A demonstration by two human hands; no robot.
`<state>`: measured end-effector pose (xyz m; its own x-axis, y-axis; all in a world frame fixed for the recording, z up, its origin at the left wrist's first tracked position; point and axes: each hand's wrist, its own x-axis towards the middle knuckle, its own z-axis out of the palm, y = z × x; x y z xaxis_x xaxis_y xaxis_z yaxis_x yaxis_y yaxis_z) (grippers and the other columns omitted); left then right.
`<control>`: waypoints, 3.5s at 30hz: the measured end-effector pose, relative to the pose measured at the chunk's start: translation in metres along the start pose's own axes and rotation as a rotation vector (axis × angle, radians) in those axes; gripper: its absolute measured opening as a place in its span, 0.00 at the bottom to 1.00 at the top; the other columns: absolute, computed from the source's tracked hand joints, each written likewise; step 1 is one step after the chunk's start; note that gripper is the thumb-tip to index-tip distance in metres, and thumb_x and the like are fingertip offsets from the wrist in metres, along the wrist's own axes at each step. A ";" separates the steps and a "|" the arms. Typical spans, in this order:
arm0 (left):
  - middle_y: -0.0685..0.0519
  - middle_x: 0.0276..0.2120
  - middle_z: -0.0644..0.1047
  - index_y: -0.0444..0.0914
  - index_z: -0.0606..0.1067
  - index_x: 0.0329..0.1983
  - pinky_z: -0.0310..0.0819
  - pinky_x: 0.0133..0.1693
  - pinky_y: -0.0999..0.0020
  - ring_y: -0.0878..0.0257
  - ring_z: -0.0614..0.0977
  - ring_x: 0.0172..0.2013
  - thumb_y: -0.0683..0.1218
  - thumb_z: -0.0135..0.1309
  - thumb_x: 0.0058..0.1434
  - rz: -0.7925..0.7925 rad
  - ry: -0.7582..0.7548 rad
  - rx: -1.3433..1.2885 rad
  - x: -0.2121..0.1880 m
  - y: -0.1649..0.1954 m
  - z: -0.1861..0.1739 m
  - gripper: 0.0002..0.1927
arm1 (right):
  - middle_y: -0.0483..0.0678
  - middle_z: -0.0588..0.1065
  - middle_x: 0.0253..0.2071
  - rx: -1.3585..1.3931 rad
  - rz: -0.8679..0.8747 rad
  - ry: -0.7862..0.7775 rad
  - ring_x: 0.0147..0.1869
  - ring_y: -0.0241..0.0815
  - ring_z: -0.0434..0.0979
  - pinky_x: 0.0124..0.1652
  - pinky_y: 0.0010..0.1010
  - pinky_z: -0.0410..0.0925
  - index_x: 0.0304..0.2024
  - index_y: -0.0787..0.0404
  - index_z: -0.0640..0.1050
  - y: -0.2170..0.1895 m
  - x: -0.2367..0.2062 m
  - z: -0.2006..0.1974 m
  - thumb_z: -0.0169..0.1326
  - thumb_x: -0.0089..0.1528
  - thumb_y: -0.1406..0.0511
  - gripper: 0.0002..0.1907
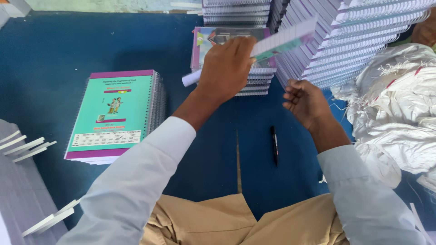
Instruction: The person sits on the floor and repeatedly picks up spiral-bound notebooks from a stack, writes on the cover with a black marker, and places them onto a separate stack. The person handles the notebooks one at a time throughout the clip.
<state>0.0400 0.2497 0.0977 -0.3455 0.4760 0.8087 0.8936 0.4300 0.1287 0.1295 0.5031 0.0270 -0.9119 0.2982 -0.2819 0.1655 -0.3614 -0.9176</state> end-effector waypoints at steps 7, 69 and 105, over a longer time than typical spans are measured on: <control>0.45 0.43 0.82 0.36 0.68 0.62 0.77 0.43 0.55 0.47 0.84 0.44 0.47 0.58 0.68 -0.384 0.059 -0.288 0.001 0.004 -0.035 0.22 | 0.46 0.73 0.54 -0.121 -0.121 -0.184 0.62 0.42 0.71 0.61 0.39 0.64 0.59 0.58 0.70 0.012 -0.004 0.026 0.59 0.57 0.62 0.28; 0.35 0.44 0.81 0.28 0.71 0.53 0.84 0.43 0.58 0.47 0.87 0.42 0.38 0.64 0.51 -1.578 -0.265 -0.766 -0.228 -0.009 0.073 0.26 | 0.53 0.76 0.22 -1.174 0.599 0.065 0.20 0.42 0.75 0.22 0.31 0.70 0.27 0.70 0.80 0.110 -0.004 -0.070 0.68 0.56 0.61 0.16; 0.38 0.46 0.81 0.30 0.74 0.50 0.81 0.46 0.58 0.47 0.86 0.43 0.44 0.73 0.44 -1.459 -0.496 -0.326 -0.202 -0.003 0.085 0.31 | 0.48 0.79 0.27 -0.531 -0.004 0.147 0.24 0.33 0.74 0.26 0.24 0.68 0.42 0.66 0.83 0.180 -0.094 0.016 0.59 0.57 0.68 0.12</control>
<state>0.0829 0.2172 -0.1150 -0.9281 0.0372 -0.3705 -0.2822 0.5791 0.7649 0.2390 0.3963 -0.1070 -0.8570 0.4331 -0.2793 0.3636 0.1241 -0.9232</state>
